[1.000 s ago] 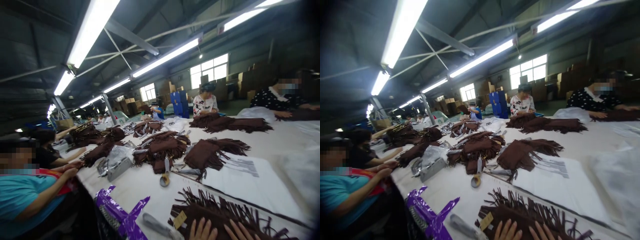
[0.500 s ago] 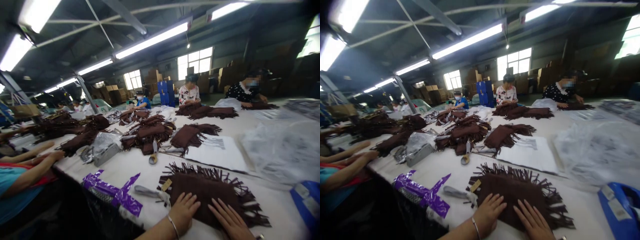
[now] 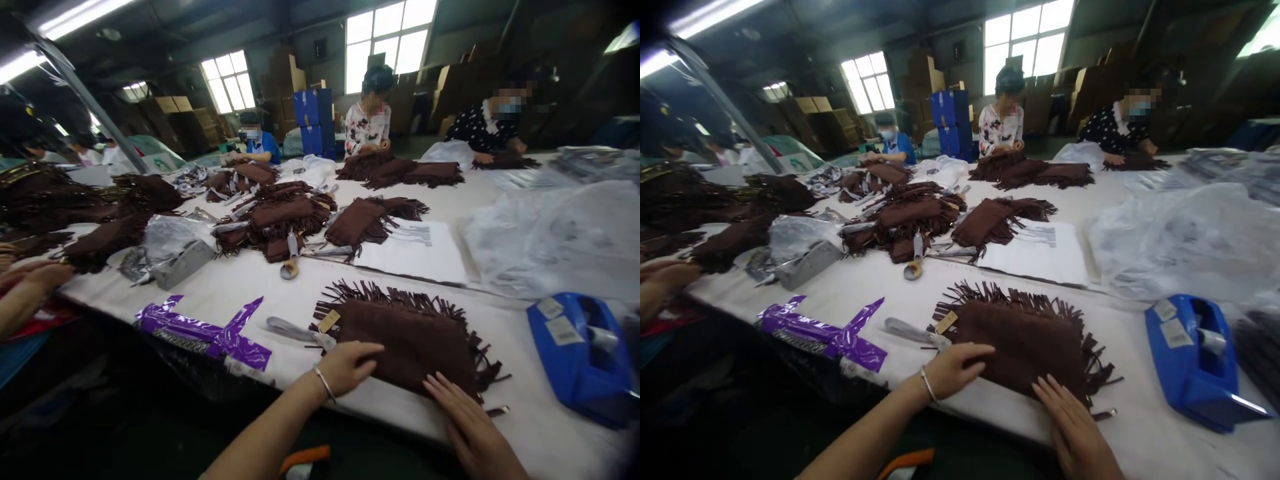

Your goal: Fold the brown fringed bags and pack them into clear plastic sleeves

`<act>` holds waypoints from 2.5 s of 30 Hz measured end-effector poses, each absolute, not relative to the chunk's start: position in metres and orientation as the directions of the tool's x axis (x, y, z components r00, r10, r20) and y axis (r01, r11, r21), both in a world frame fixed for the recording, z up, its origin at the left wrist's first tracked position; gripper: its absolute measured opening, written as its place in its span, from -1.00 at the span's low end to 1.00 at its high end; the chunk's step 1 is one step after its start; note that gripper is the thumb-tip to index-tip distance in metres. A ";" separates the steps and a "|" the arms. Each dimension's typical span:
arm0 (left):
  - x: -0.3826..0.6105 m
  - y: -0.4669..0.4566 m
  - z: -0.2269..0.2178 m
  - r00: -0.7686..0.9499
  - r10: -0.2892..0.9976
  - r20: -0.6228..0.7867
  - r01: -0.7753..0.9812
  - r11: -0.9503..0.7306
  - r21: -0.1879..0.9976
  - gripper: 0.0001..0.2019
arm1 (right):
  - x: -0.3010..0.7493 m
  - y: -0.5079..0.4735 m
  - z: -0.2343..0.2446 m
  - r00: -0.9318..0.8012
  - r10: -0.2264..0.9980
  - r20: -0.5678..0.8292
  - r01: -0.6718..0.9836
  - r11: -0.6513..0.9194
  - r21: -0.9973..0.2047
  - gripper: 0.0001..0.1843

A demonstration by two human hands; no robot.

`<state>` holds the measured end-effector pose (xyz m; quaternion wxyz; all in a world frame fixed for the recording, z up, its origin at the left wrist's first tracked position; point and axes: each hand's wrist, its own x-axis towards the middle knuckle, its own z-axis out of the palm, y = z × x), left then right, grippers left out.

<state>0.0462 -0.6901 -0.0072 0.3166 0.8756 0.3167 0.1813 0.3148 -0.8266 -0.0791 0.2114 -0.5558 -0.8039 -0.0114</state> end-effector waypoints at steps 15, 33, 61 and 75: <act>-0.004 -0.631 -0.028 0.227 0.971 0.073 0.839 -0.233 0.492 -0.62 | 0.156 -0.745 -0.039 -0.613 0.742 0.273 0.645 0.669 -0.370 -0.59; -0.059 -0.726 0.005 0.318 0.938 -0.134 0.884 -0.243 0.400 -0.86 | 0.216 -0.769 -0.051 -0.438 0.834 0.334 0.707 0.550 -0.445 -0.61; -0.015 -0.694 -0.009 0.171 0.976 -0.136 0.534 0.024 0.845 -0.67 | 0.196 -0.775 -0.068 -0.363 0.888 0.282 0.890 0.420 -0.177 -0.38; -0.036 -0.636 -0.002 0.190 0.954 0.232 0.824 -0.284 0.490 -0.74 | 0.208 -0.773 -0.069 -0.387 0.871 0.303 0.902 0.426 -0.073 -0.42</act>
